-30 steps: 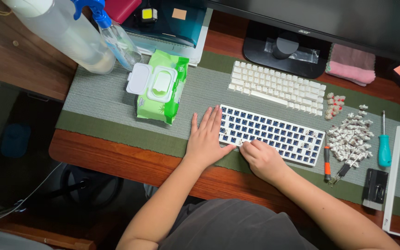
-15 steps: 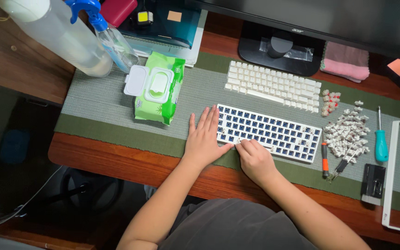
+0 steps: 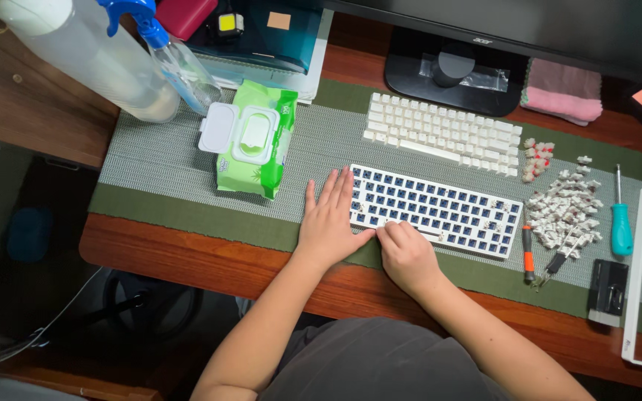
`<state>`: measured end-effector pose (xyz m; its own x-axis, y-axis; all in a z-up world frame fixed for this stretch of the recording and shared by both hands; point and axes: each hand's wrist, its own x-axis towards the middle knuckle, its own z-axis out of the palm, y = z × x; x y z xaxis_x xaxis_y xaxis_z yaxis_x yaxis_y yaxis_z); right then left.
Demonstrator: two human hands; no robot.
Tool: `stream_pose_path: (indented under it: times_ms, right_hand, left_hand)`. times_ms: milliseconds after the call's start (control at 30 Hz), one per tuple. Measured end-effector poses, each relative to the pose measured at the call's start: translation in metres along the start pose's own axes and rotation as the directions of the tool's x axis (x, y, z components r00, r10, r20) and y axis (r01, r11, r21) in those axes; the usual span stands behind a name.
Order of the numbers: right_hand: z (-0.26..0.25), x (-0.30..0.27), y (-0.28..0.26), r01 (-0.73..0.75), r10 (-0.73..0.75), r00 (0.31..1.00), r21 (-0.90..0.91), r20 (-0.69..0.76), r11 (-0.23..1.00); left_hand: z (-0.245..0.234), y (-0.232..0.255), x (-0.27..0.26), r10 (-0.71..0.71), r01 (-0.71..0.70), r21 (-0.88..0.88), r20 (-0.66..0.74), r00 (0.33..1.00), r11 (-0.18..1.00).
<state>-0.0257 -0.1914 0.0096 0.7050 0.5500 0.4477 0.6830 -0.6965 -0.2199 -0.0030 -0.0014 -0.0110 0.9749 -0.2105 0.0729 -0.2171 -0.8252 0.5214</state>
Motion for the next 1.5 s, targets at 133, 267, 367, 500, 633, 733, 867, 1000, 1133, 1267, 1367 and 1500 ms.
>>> stream_pose_path:
  times_ms: [133, 267, 367, 500, 633, 733, 867, 1000, 1133, 1267, 1367, 1500]
  right_hand:
    - [0.009, 0.010, -0.009, 0.005, -0.005, 0.999, -0.001, 0.048, 1.000]
    - [0.021, 0.024, -0.008, 0.040, -0.040, 0.994, 0.003, 0.105, 0.999]
    - [0.016, 0.024, -0.003, 0.130, -0.132, 0.989, 0.029, 0.070, 0.991]
    - [0.006, 0.019, -0.007, 0.147, -0.149, 0.981, 0.022, 0.122, 0.989]
    - [0.012, 0.032, -0.010, 0.102, -0.106, 0.993, 0.071, 0.060, 0.992]
    - [0.019, 0.041, -0.012, 0.066, -0.069, 0.995, 0.042, 0.079, 0.997]
    - [0.018, 0.043, -0.007, 0.116, -0.122, 0.991, 0.096, 0.053, 0.989]
    - [0.021, 0.043, -0.003, 0.142, -0.149, 0.986, 0.090, 0.071, 0.986]
    - [0.021, 0.048, 0.000, 0.196, -0.209, 0.974, 0.143, 0.086, 0.970]
    - [0.018, 0.056, 0.007, 0.198, -0.226, 0.962, 0.183, 0.152, 0.963]
    - [0.023, 0.062, 0.004, 0.208, -0.233, 0.965, 0.184, 0.123, 0.961]
    - [0.028, 0.062, -0.008, 0.200, -0.218, 0.968, 0.145, 0.127, 0.969]
  left_hand:
    - [0.003, -0.004, 0.001, 0.012, -0.012, -0.046, -0.002, 1.000, 0.999]
    - [-0.002, -0.016, 0.000, 0.067, -0.067, -0.044, -0.016, 0.998, 0.997]
    - [-0.009, -0.022, -0.002, 0.084, -0.080, -0.122, 0.024, 0.996, 0.989]
    - [-0.013, -0.021, -0.002, 0.083, -0.078, -0.124, 0.037, 0.996, 0.989]
    - [-0.015, -0.024, 0.000, 0.103, -0.105, -0.175, -0.020, 0.994, 0.979]
    - [-0.016, -0.026, -0.001, 0.077, -0.083, -0.240, -0.035, 0.996, 0.967]
    - [-0.015, -0.027, -0.001, 0.093, -0.112, -0.265, -0.084, 0.992, 0.958]
    - [-0.013, -0.027, 0.000, 0.099, -0.117, -0.247, -0.084, 0.992, 0.962]
    - [-0.014, -0.028, 0.001, 0.105, -0.127, -0.239, -0.105, 0.989, 0.963]
    - [-0.015, -0.027, 0.000, 0.098, -0.124, -0.256, -0.112, 0.989, 0.959]
    - [-0.015, -0.027, 0.000, 0.072, -0.091, -0.284, -0.076, 0.994, 0.955]
    - [-0.013, -0.028, -0.001, 0.080, -0.112, -0.271, -0.127, 0.989, 0.956]
